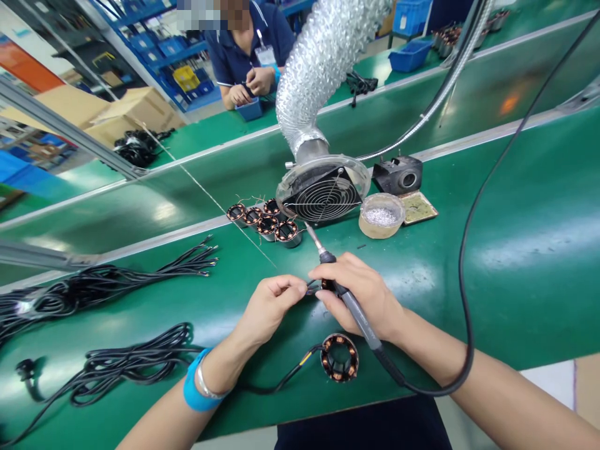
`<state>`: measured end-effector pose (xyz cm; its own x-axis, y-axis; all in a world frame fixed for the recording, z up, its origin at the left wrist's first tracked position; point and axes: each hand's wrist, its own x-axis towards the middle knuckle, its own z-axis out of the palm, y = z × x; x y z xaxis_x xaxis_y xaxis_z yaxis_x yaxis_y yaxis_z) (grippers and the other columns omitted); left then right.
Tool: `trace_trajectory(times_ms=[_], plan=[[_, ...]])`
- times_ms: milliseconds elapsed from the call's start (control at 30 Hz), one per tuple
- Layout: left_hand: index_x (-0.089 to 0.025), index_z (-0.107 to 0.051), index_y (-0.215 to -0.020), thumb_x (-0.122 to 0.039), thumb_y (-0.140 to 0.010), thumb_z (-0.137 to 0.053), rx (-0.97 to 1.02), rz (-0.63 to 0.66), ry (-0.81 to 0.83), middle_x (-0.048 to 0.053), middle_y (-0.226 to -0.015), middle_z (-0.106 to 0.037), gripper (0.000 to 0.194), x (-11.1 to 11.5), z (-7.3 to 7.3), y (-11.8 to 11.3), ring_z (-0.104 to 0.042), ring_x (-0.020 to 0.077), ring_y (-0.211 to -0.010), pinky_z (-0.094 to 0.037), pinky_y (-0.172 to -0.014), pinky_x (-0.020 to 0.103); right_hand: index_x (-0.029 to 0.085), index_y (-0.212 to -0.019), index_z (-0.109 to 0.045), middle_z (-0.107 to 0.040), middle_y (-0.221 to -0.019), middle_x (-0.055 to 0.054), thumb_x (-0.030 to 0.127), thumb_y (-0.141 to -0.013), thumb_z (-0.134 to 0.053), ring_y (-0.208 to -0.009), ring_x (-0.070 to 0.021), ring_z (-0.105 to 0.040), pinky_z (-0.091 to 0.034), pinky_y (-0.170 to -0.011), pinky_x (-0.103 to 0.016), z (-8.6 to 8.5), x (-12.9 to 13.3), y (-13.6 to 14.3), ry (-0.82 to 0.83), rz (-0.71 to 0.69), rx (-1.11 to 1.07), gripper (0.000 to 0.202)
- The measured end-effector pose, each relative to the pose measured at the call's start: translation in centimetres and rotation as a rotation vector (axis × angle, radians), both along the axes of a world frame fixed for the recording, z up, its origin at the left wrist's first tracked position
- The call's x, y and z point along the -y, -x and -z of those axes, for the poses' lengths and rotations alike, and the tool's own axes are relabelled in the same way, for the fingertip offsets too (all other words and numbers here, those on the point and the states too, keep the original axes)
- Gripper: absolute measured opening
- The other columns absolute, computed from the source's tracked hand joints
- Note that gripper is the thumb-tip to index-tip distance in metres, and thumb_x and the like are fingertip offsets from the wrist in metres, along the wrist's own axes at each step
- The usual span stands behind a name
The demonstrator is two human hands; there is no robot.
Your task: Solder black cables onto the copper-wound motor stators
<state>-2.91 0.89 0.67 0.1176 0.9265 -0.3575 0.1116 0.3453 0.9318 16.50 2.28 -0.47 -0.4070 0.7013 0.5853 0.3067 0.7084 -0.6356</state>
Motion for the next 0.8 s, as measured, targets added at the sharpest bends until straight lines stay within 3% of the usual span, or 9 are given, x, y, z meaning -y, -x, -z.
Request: trace_trajectory(times_ms=[300,433,533,600,700,800], plan=[[-0.014,-0.069,-0.073,-0.037,-0.081,-0.061,-0.167,0.07,-0.167,-0.002,-0.059,-0.054,0.026,0.5,-0.4,-0.3,-0.04,0.0098,-0.054,-0.032,-0.053,0.023,0.021,-0.109,-0.06,-0.065,-0.088,-0.002,0.009,-0.087,-0.06,-0.079,-0.017,-0.057,-0.049,-0.072,-0.03,-1.2,-0.9,0.3,0.092,-0.109,0.043,0.025],[-0.015,-0.066,-0.076,-0.035,-0.088,-0.056,-0.253,0.069,-0.231,-0.003,-0.06,-0.054,0.026,1.3,-0.2,-0.3,-0.042,0.0094,-0.055,-0.032,-0.054,0.022,0.021,-0.105,-0.058,-0.065,-0.084,-0.001,0.005,-0.089,-0.055,-0.072,-0.016,-0.053,-0.047,-0.067,-0.028,-1.0,-0.5,0.8,-0.004,-0.053,0.054,0.023],[-0.016,-0.062,-0.071,-0.039,-0.095,-0.048,-0.251,0.056,-0.244,-0.003,-0.058,-0.054,0.037,2.6,-0.2,-0.5,-0.048,0.0098,-0.054,-0.036,-0.053,0.022,0.021,-0.103,-0.057,-0.066,-0.083,-0.002,0.003,-0.089,-0.051,-0.068,-0.0162,-0.051,-0.045,-0.064,-0.029,-0.5,0.1,1.3,-0.126,0.013,0.067,0.023],[-0.016,-0.065,-0.08,-0.04,-0.099,-0.04,-0.219,0.086,-0.231,0.0,-0.064,-0.062,0.039,3.4,-0.5,-0.9,-0.055,0.0107,-0.053,-0.042,-0.054,0.022,0.02,-0.102,-0.056,-0.065,-0.081,-0.003,0.002,-0.09,-0.05,-0.065,-0.0165,-0.05,-0.044,-0.063,-0.03,-0.1,0.4,1.5,-0.188,0.062,0.085,0.023],[-0.017,-0.066,-0.109,-0.033,-0.101,-0.034,-0.251,0.207,-0.313,0.007,-0.092,-0.074,0.036,4.1,-1.3,-1.5,-0.068,0.0159,-0.072,-0.053,-0.069,0.027,0.019,-0.104,-0.056,-0.065,-0.081,-0.004,0.003,-0.09,-0.051,-0.064,-0.0169,-0.049,-0.044,-0.061,-0.031,0.6,0.4,1.4,-0.239,0.116,0.103,0.022],[-0.018,-0.066,-0.115,-0.029,-0.1,-0.033,-0.508,0.346,-0.453,0.01,-0.107,-0.075,0.038,4.0,-2.7,-0.8,-0.07,0.0229,-0.096,-0.053,-0.087,0.036,0.019,-0.107,-0.056,-0.066,-0.082,-0.004,0.004,-0.092,-0.053,-0.063,-0.0163,-0.051,-0.045,-0.061,-0.03,0.6,0.1,0.8,-0.275,0.099,0.124,0.022]])
